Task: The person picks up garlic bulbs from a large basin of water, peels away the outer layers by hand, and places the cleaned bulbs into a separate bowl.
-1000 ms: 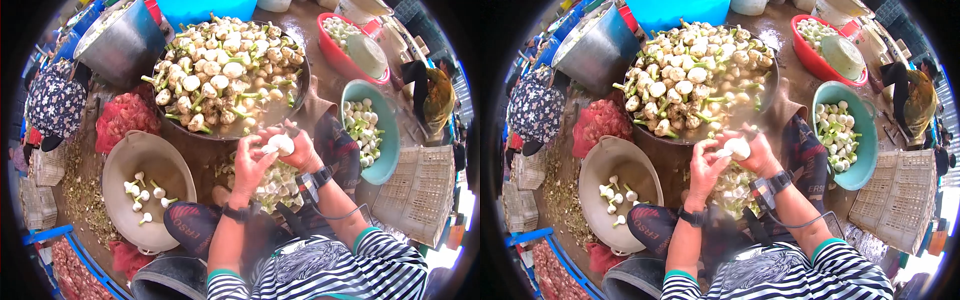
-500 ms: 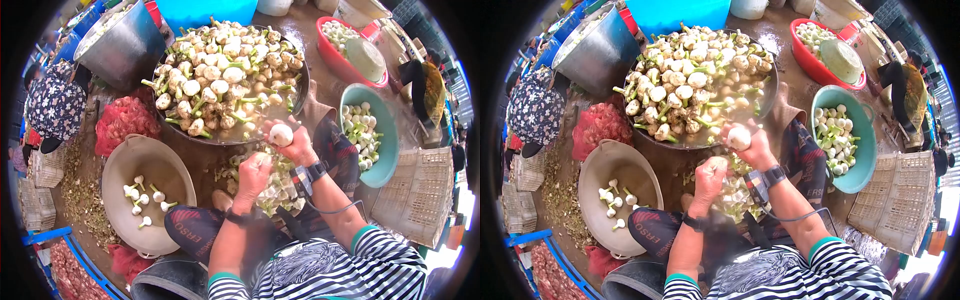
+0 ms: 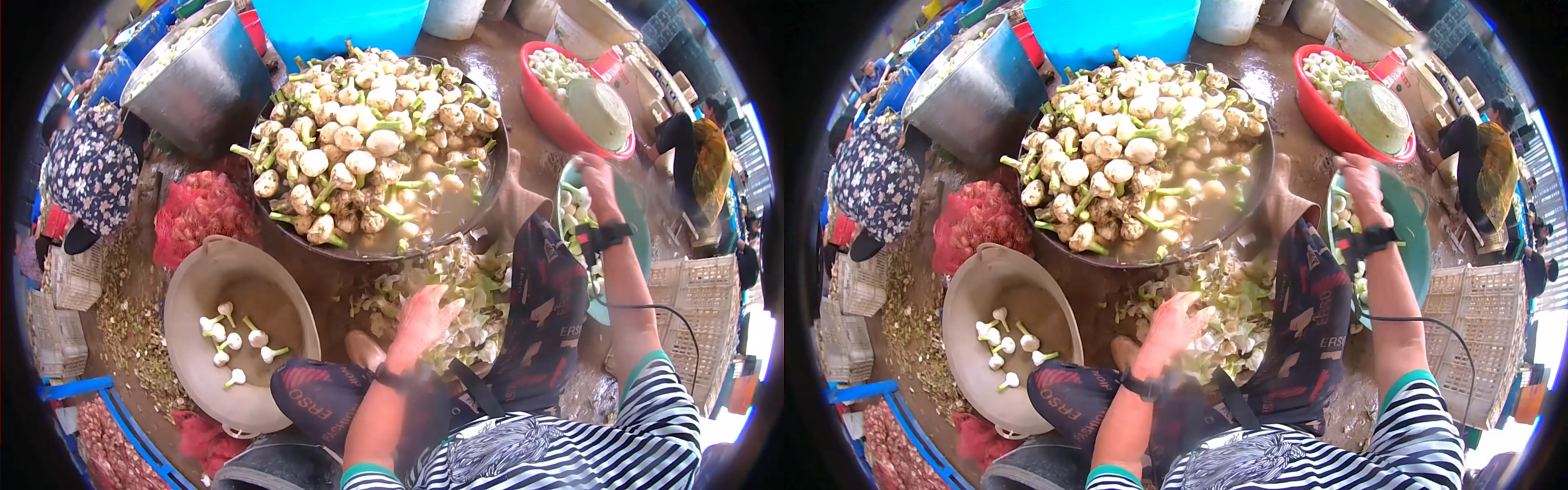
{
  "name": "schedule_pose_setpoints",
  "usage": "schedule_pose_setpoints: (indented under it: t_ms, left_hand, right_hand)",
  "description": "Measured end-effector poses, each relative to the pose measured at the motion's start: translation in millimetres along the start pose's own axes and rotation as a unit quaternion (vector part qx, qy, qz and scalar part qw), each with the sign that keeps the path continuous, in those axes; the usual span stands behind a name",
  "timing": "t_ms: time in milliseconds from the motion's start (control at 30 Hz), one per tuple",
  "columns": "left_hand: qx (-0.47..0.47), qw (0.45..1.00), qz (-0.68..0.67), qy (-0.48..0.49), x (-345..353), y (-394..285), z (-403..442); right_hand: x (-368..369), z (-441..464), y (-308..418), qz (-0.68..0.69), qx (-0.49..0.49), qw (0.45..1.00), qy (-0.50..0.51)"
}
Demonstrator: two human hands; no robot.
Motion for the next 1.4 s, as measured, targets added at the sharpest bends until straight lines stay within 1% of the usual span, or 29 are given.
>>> schedule_pose_setpoints:
  t_ms: [33, 67, 100, 133, 167, 200, 233, 267, 333, 400, 467, 533, 567, 667, 700, 733, 800, 833, 933, 967, 1000, 1033, 1100, 1167, 1200, 1233, 1333, 1367, 1400]
  left_hand:
    - [-0.013, 1.0, -0.008, 0.003, 1, 1, 2]
    - [-0.027, 0.999, -0.016, 0.004, 1, 2, 4]
    - [-0.032, 0.999, -0.03, -0.009, -1, 1, 6]
    - [-0.054, 0.997, -0.049, -0.012, 0, 4, 6]
    - [-0.074, 0.995, -0.07, -0.014, 3, 6, 5]
    - [-0.092, 0.992, -0.089, -0.015, 5, 10, 7]
    - [-0.115, 0.993, -0.031, 0.006, 2, 5, 8]
    - [-0.059, 0.997, -0.045, -0.021, 6, 11, 7]
    - [-0.084, 0.995, -0.046, 0.015, 6, 10, 9]
    - [-0.076, 0.996, -0.041, 0.026, 10, 15, 9]
    - [-0.096, 0.99, -0.087, 0.047, 10, 13, 16]
    - [-0.135, 0.98, -0.142, 0.045, 7, 8, 23]
    - [-0.216, 0.959, -0.178, 0.044, 14, 27, 16]
    - [-0.2, 0.955, -0.208, -0.07, 9, 42, 23]
    - [-0.259, 0.928, -0.255, -0.086, 3, 35, 26]
    - [-0.263, 0.895, -0.333, -0.138, 1, 35, 28]
    - [-0.264, 0.855, -0.387, -0.221, -7, 28, 32]
    - [-0.222, 0.859, -0.397, -0.235, -10, 30, 35]
    - [-0.255, 0.868, -0.383, -0.187, -15, 31, 31]
    - [-0.284, 0.858, -0.381, -0.198, -16, 33, 27]
    - [-0.293, 0.833, -0.423, -0.204, -16, 38, 22]
    - [-0.301, 0.806, -0.465, -0.209, -18, 45, 19]
    - [-0.328, 0.749, -0.524, -0.24, -27, 48, 16]
    - [-0.284, 0.753, -0.556, -0.206, -32, 29, 17]
    - [-0.263, 0.755, -0.571, -0.187, -32, 21, 17]
    - [-0.241, 0.777, -0.555, -0.174, -31, 21, 16]
    - [-0.28, 0.78, -0.531, -0.176, -25, 33, 9]
    - [-0.19, 0.883, -0.405, -0.143, -31, 30, 7]
    - [-0.09, 0.95, -0.267, -0.134, -39, 24, 5]
  right_hand:
    - [29, -16, 20, 0.017, -0.024, 0.997, 0.067]
    - [59, -40, 45, -0.011, -0.07, 0.986, 0.154]
    - [92, -59, 56, 0.042, -0.139, 0.955, 0.26]
    - [134, -70, 34, 0.024, -0.12, 0.93, 0.347]
    - [149, -101, 71, -0.095, -0.262, 0.888, 0.366]
    - [162, -120, 90, -0.107, -0.27, 0.849, 0.441]
    - [194, -125, 76, -0.133, -0.317, 0.832, 0.435]
    - [231, -127, 53, -0.162, -0.362, 0.814, 0.425]
    - [264, -130, 30, -0.308, -0.289, 0.804, 0.419]
    - [261, -136, 33, -0.333, -0.305, 0.79, 0.415]
    - [256, -137, 46, -0.328, -0.279, 0.763, 0.482]
    - [267, -132, 38, -0.283, -0.281, 0.777, 0.486]
    - [272, -131, 34, -0.26, -0.289, 0.779, 0.492]
    - [210, -122, 93, -0.181, -0.193, 0.838, 0.478]
    - [201, -131, 97, -0.144, -0.163, 0.84, 0.498]
    - [192, -147, 99, -0.105, -0.133, 0.84, 0.516]
    - [179, -192, 113, -0.096, -0.227, 0.804, 0.541]
    - [167, -216, 117, -0.099, -0.239, 0.799, 0.543]
    - [143, -266, 132, -0.078, -0.299, 0.793, 0.524]
    - [134, -273, 136, -0.065, -0.303, 0.82, 0.482]
    - [126, -277, 139, -0.051, -0.306, 0.844, 0.439]
    - [124, -281, 136, -0.059, -0.281, 0.843, 0.456]
    - [110, -283, 140, 0.04, -0.289, 0.865, 0.409]
    - [109, -293, 123, 0.125, -0.311, 0.867, 0.369]
    - [98, -294, 128, 0.162, -0.332, 0.881, 0.297]
    - [93, -299, 126, 0.136, -0.337, 0.881, 0.304]
    - [89, -312, 122, 0.087, -0.374, 0.873, 0.301]
    - [87, -317, 118, 0.075, -0.386, 0.87, 0.298]
    - [84, -323, 119, 0.072, -0.405, 0.863, 0.293]
Point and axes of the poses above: each hand's wrist, its own z-axis towards the middle knuckle, its own x-axis out of the palm, y = z × x, the point moved 5 cm from there along z, towards the middle knuckle, and after that the axes turned 14 degrees about -y, right-handed, at the moved point
